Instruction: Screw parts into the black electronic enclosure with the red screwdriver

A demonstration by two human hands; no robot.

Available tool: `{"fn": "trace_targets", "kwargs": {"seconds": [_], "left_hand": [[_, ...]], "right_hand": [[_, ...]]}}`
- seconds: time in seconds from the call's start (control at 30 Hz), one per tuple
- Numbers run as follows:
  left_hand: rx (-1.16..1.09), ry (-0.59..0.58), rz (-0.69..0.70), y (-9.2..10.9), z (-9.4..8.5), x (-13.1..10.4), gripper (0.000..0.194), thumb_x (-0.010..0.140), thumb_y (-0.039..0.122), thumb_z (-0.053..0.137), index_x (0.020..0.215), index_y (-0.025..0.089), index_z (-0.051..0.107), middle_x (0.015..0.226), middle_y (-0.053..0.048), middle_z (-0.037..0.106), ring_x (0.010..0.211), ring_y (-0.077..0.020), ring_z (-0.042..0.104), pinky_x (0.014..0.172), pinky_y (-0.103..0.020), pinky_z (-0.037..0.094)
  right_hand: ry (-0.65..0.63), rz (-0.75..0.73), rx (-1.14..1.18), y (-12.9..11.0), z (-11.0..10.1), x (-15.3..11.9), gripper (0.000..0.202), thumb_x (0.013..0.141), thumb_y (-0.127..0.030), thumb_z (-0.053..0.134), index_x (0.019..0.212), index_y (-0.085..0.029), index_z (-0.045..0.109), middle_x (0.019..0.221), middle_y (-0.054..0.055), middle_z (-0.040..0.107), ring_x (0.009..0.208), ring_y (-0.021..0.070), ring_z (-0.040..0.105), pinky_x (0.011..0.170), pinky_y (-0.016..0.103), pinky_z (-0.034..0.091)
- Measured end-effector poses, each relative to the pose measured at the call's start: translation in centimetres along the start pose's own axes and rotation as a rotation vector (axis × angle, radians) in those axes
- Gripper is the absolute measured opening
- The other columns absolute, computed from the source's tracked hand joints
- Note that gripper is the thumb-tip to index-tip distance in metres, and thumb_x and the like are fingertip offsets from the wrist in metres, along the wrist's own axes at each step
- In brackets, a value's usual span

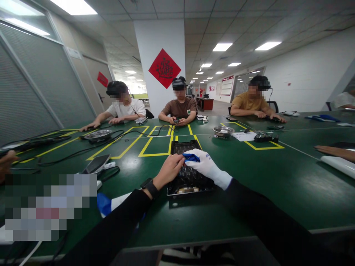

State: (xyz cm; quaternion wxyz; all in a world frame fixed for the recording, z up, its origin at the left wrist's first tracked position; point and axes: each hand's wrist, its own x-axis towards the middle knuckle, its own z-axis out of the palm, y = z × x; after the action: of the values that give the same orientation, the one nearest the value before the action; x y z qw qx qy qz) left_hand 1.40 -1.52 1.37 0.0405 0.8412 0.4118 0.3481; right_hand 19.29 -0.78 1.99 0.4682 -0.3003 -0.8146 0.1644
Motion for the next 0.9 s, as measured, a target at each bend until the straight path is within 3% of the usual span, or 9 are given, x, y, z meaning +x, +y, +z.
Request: {"fn": "trace_targets", "kwargs": {"seconds": [0.17,0.33,0.7,0.9], "left_hand": [[-0.052,-0.03,0.005,0.24,-0.25,-0.12,0.037,0.092,0.034,0.031,0.072,0.019,0.058,0.075,-0.002,0.058,0.074,-0.0155,0.051,0.073,-0.028,0.036],[-0.064,-0.019,0.006,0.2,-0.3,-0.2,0.037,0.092,0.034,0.033,0.072,0.018,0.059,0.075,-0.002,0.059,0.074,-0.0153,0.051,0.073,-0.028,0.037],[-0.106,0.111,0.008,0.49,-0.19,-0.2,0.02,0.087,0.028,0.044,0.077,0.016,0.055,0.079,-0.003,0.054,0.074,-0.0141,0.05,0.07,-0.026,0.039],[-0.146,0.116,0.014,0.52,-0.21,-0.1,0.019,0.088,0.027,0.042,0.081,0.016,0.056,0.082,-0.004,0.054,0.077,-0.0141,0.05,0.073,-0.026,0.04]], "right_hand": [[-0.002,0.051,0.012,-0.15,-0.34,-0.09,0.022,0.076,-0.029,0.062,0.095,-0.018,0.065,0.093,0.005,0.065,0.087,0.0162,0.06,0.083,0.032,0.047],[-0.008,0.007,0.006,-0.03,-0.31,-0.11,0.021,0.077,-0.026,0.06,0.097,-0.018,0.064,0.096,0.005,0.064,0.09,0.0159,0.06,0.084,0.031,0.046],[-0.006,0.032,-0.026,0.15,-0.11,-0.02,0.022,0.075,-0.027,0.061,0.094,-0.017,0.065,0.094,0.005,0.064,0.087,0.0165,0.059,0.082,0.032,0.046],[0.009,0.016,-0.025,0.13,-0.17,-0.06,0.027,0.079,-0.03,0.058,0.104,-0.019,0.063,0.101,0.005,0.064,0.094,0.0165,0.059,0.087,0.032,0.045]]}}
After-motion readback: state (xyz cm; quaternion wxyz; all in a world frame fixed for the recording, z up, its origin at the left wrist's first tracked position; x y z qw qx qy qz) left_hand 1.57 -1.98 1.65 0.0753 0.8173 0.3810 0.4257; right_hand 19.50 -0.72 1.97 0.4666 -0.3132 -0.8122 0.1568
